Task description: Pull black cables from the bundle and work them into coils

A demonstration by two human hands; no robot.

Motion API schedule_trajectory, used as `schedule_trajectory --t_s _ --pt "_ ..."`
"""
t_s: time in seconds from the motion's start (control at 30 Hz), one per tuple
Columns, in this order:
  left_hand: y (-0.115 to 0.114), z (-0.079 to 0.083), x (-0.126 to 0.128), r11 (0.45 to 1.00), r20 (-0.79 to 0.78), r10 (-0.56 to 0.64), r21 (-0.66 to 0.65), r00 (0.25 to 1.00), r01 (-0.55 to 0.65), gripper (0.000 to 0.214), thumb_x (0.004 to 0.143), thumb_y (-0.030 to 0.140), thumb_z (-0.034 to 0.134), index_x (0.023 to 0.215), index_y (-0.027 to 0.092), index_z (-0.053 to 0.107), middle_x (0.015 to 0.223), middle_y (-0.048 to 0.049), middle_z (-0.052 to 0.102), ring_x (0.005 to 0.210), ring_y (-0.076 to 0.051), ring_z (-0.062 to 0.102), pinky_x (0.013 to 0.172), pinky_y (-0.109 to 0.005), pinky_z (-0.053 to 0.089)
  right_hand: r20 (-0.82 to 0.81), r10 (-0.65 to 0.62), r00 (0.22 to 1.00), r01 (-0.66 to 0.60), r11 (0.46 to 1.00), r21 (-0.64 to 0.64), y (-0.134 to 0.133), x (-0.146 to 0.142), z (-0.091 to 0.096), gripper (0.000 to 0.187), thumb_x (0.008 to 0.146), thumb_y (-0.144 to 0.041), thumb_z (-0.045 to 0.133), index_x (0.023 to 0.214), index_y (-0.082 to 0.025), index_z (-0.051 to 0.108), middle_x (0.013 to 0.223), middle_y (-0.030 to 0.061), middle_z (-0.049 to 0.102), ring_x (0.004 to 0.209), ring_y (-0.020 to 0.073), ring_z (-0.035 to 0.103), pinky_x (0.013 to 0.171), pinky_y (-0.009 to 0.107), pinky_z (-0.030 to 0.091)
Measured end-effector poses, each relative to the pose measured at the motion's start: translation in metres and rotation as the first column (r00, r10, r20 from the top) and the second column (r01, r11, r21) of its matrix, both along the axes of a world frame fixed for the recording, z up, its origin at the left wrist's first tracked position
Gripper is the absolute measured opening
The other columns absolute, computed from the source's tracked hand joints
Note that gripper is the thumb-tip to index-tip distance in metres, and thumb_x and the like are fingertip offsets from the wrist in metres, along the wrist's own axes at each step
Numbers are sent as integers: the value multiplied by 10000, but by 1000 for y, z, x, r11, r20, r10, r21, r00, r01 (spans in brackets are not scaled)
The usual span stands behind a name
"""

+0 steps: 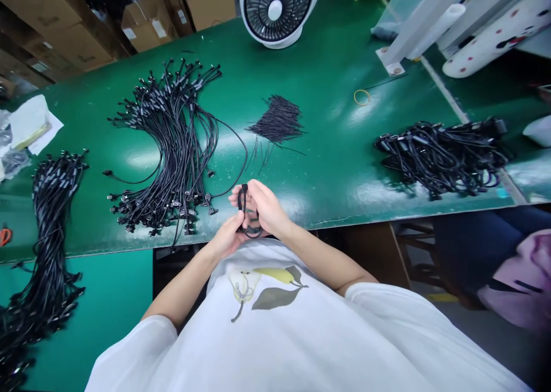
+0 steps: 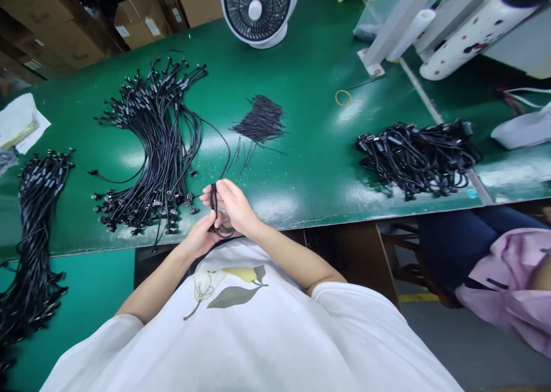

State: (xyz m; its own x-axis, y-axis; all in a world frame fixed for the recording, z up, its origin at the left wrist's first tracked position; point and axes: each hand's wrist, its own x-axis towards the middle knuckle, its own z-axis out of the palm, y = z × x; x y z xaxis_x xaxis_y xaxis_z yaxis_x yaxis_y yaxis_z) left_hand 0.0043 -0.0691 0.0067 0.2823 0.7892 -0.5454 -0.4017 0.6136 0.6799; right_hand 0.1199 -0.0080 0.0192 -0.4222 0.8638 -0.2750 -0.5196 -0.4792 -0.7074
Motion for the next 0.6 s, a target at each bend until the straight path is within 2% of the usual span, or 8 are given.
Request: schedule_trajectory --t_s 0.07,0.13,0.23,0.27,0.33,0.43,0.5,0.6 --pt "-3 -2 4 999 1 -47 -19 999 47 501 732 614 692 691 151 507 729 -19 570 767 -171 614 780 -390 563 62 -53 997 51 998 31 -1 -4 1 432 832 -634 579 843 -208 505 676 -36 560 524 68 496 428 171 384" --pt "-3 -3 8 1000 -76 -21 18 997 22 490 716 613 706 855 165 563 779 -11 588 737 -152 599 719 -351 567 52 -66 996 66 998 4 3 -5 3 451 809 -644 599 820 -220 445 623 -69 500 457 49 409 387 158 303" --pt "2 -3 9 995 -195 7 99 981 13 543 761 589 678 1144 230 535 894 -17 621 786 -153 596 707 -311 539 2 -13 1000 13 997 -77 11 1 9 491 754 -646 660 839 -227 417 639 -78 484 480 47 413 419 163 325" --pt "5 -4 8 990 -222 -30 130 975 60 528 785 588 653 1150 222 545 897 -25 627 799 -157 593 726 -307 524 -5 8 1000 -9 996 -90 13 3 11 487 751 -638 669 867 -227 435 652 -77 485 493 48 422 429 164 333" --pt "10 -5 5 958 -282 -149 198 948 209 466 819 599 602 982 162 622 826 -40 626 780 -156 568 762 -299 484 -11 42 999 -43 996 -81 15 7 14 478 764 -626 665 938 -218 488 657 -78 469 480 36 387 416 155 291" --pt "15 -8 4 913 -309 -268 220 912 343 520 823 630 570 670 134 590 664 -36 567 692 -144 513 737 -292 434 -16 73 997 -74 996 -47 15 9 12 515 788 -681 599 910 -183 552 569 -101 348 410 12 198 371 157 138" --pt "15 -8 4 928 -254 -265 193 930 317 522 780 644 613 646 143 557 630 -19 531 674 -144 505 715 -294 423 -31 74 997 -75 996 -51 16 8 9 568 784 -736 549 812 -169 550 525 -110 265 404 12 118 366 167 75" --pt "14 -5 2 920 -237 -289 200 927 338 446 723 563 724 787 146 577 730 -20 566 739 -159 536 758 -310 436 -58 58 997 -62 995 -74 20 9 2 598 773 -768 531 743 -171 528 498 -113 233 399 13 102 367 167 63"
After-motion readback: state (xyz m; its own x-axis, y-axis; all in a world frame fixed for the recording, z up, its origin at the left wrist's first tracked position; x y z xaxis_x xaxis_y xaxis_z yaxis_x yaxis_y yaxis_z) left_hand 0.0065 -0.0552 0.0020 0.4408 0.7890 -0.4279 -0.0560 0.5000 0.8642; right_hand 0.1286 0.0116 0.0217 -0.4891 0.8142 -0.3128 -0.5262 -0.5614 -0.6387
